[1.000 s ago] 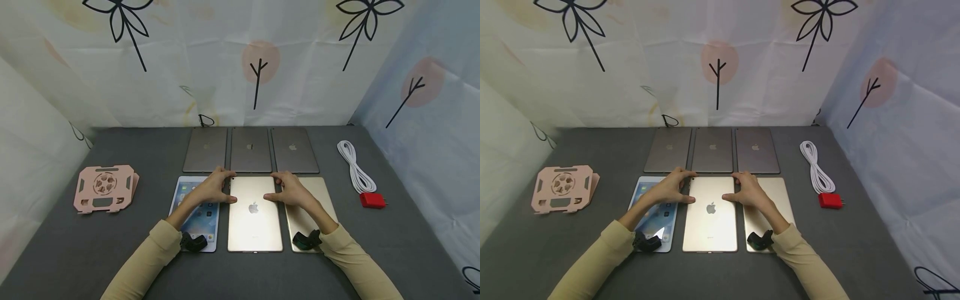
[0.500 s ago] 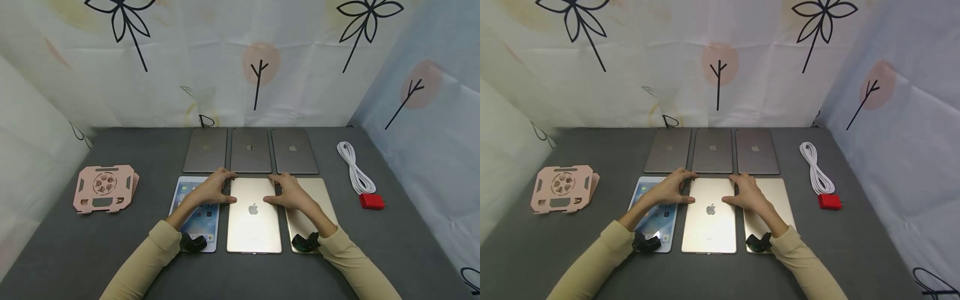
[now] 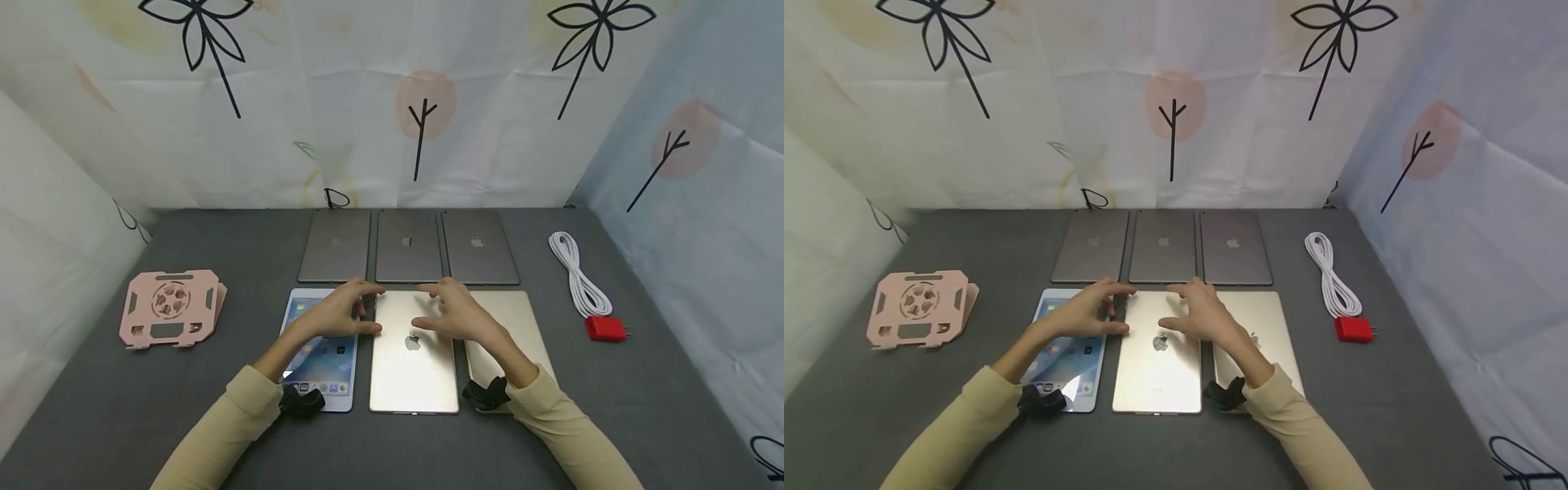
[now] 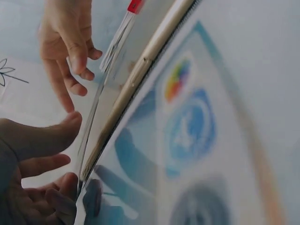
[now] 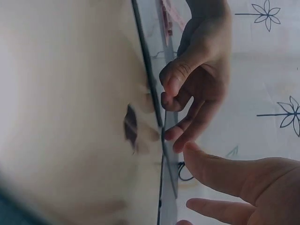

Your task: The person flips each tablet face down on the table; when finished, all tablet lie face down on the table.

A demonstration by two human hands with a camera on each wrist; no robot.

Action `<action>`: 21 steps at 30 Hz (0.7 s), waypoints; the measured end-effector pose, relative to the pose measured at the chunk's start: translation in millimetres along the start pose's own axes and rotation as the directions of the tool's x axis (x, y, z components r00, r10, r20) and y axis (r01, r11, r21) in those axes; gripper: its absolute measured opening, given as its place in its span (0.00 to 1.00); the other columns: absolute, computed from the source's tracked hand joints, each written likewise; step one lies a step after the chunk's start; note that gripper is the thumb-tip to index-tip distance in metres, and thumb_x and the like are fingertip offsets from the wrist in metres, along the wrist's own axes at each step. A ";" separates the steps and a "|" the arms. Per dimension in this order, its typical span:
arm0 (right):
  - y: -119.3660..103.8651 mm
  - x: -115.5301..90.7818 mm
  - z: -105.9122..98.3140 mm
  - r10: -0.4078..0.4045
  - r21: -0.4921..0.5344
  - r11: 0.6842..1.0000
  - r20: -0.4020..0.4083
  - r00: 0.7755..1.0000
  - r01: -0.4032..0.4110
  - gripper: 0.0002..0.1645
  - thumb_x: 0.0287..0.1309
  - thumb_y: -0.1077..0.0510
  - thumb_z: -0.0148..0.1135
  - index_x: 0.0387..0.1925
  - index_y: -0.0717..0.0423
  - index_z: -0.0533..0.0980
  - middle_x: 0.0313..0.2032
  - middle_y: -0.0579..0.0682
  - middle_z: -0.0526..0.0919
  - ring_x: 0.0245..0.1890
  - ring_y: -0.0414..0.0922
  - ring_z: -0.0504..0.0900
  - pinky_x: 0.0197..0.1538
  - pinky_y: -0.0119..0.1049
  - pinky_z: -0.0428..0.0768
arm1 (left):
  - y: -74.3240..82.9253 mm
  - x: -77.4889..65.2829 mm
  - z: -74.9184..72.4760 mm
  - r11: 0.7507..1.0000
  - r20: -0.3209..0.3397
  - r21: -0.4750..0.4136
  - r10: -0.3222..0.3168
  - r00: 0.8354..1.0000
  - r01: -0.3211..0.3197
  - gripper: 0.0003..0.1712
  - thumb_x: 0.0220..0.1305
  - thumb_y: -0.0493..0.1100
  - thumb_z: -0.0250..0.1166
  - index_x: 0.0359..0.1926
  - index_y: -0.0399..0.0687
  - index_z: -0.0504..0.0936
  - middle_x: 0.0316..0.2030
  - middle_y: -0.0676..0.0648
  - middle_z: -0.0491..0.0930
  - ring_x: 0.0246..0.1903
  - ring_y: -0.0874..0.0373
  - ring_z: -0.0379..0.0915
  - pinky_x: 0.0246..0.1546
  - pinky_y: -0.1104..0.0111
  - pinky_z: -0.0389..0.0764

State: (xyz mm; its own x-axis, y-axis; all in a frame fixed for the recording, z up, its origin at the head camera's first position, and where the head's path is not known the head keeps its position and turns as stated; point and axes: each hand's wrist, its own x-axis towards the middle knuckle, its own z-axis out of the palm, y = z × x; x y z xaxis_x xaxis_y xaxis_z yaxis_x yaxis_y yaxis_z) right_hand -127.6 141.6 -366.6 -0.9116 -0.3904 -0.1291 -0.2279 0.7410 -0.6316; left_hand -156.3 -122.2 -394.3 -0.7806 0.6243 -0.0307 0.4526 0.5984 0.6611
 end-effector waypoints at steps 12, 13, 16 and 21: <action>-34.1 27.3 14.4 -0.084 0.050 0.995 0.020 0.996 0.083 0.39 0.61 0.51 0.72 0.69 0.62 0.72 0.55 0.66 0.81 0.51 0.61 0.83 0.52 0.50 0.82 | -23.1 -34.1 -43.0 0.998 0.000 0.048 -0.035 0.999 0.035 0.40 0.62 0.46 0.74 0.72 0.39 0.70 0.60 0.32 0.75 0.43 0.50 0.80 0.41 0.60 0.82; -35.7 30.0 16.3 -0.085 0.059 0.995 0.026 0.996 0.084 0.39 0.61 0.51 0.72 0.69 0.62 0.72 0.55 0.66 0.81 0.52 0.61 0.83 0.52 0.49 0.82 | -25.7 -36.8 -47.0 0.997 -0.002 0.058 -0.047 0.999 0.047 0.41 0.62 0.45 0.74 0.72 0.38 0.70 0.60 0.32 0.75 0.43 0.49 0.80 0.41 0.60 0.82; -39.9 37.3 21.7 -0.095 0.080 0.993 0.041 0.995 0.091 0.40 0.61 0.51 0.72 0.70 0.63 0.71 0.55 0.66 0.80 0.51 0.62 0.83 0.51 0.48 0.83 | -33.4 -44.4 -58.8 0.992 -0.014 0.109 -0.067 0.998 0.068 0.41 0.61 0.45 0.75 0.71 0.35 0.70 0.59 0.30 0.76 0.42 0.49 0.81 0.40 0.59 0.82; -44.4 48.1 30.1 -0.106 0.080 0.992 0.064 0.992 0.100 0.41 0.62 0.51 0.72 0.71 0.64 0.69 0.55 0.65 0.81 0.53 0.59 0.81 0.51 0.46 0.82 | -43.0 -55.3 -73.0 0.978 -0.025 0.178 -0.106 0.994 0.108 0.42 0.59 0.46 0.76 0.70 0.34 0.71 0.55 0.29 0.78 0.37 0.53 0.78 0.36 0.63 0.78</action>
State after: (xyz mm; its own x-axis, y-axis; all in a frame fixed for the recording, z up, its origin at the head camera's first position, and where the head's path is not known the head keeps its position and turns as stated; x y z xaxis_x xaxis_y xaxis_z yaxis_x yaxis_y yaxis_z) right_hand -151.1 73.4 -367.7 -0.8585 -0.5007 -0.1106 -0.2899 0.6519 -0.7006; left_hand -164.1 -219.1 -366.3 -0.8345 0.5450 -0.0816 0.4349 0.7423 0.5098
